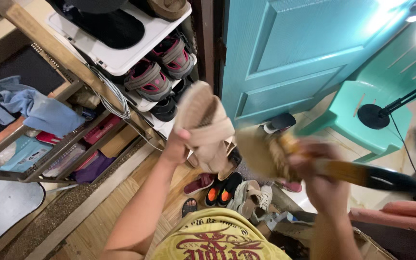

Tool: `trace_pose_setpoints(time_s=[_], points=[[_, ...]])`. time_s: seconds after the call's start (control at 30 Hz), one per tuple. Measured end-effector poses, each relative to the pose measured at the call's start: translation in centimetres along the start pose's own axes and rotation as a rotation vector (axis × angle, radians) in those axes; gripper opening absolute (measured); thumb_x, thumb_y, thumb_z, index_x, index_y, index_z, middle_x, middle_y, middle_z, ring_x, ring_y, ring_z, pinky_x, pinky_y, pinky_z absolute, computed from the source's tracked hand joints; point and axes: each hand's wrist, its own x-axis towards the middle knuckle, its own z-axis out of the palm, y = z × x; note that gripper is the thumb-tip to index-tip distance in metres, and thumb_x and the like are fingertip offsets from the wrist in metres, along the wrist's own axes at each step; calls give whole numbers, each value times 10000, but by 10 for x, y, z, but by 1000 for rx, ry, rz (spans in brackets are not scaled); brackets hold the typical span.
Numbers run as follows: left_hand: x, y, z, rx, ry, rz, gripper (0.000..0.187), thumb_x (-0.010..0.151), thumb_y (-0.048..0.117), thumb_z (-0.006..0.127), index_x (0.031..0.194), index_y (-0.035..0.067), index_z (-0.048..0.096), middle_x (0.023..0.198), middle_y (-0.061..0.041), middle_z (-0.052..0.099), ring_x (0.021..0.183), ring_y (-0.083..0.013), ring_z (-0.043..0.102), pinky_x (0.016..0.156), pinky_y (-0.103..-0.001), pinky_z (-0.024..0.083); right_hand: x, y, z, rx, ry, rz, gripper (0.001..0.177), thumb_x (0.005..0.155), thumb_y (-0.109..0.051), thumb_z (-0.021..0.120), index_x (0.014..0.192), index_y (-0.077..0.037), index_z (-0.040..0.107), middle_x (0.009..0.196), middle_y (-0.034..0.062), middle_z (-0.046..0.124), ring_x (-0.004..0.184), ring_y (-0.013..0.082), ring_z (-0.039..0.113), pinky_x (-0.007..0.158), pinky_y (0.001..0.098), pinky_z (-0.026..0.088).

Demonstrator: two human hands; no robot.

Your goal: The person uses a brush to clean several pairs of shoes, including hiking boots, sandals, and sneakers. They pick up each shoe, brush the exterior and sole, and then place them back on the floor or a nearby shelf.

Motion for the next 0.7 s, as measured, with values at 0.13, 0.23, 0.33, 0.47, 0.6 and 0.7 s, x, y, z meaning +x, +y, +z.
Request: trace_pose_setpoints(time_s=[0.13,0.23,0.33,0.47,0.6,0.7], points=[[1,11,20,153,-86,54,1313,688,832,758,1600,-4,321,1573,-128,465,1470,-256,453,1251,-422,354,17,11,21,29,57,-371,325,872,-174,811,1061,-45,579,1137,117,701,1049,205,705,887,342,592],[-5,22,22,110,-91,33,1289,696,786,798,1586,-12,316,1578,-127,452,1472,-254,440,1254,-417,329,16,15,17,-334,-91,-186,246,872,-100,798,1025,-29,618,1110,160,700,1005,227,692,836,353,589],[-10,27,13,-12,-42,3,1285,687,756,821,1576,-17,309,1535,-138,463,1417,-274,466,1199,-454,373,12,15,12,-139,95,-54,253,934,-98,781,1096,-12,607,1179,163,690,1034,200,668,892,334,564],[-12,4,4,120,-105,86,1265,744,795,763,1616,-7,320,1591,-118,466,1479,-235,454,1245,-386,353,3,23,21,117,225,-288,268,965,-117,747,1138,-32,562,1248,114,669,1073,158,671,890,288,580],[-14,-7,-8,-29,21,-3,1200,759,766,751,1582,1,331,1494,-135,516,1347,-269,529,1124,-429,450,15,39,34,-261,64,-166,314,868,-53,775,1139,-23,617,1146,160,696,1026,217,704,894,358,595],[-8,-3,-10,-145,204,-111,1089,779,729,699,1537,29,352,1454,-135,546,1333,-288,549,1107,-442,464,9,44,29,-289,219,-266,256,940,-55,782,1137,-75,620,1193,145,690,1086,224,690,938,366,584]])
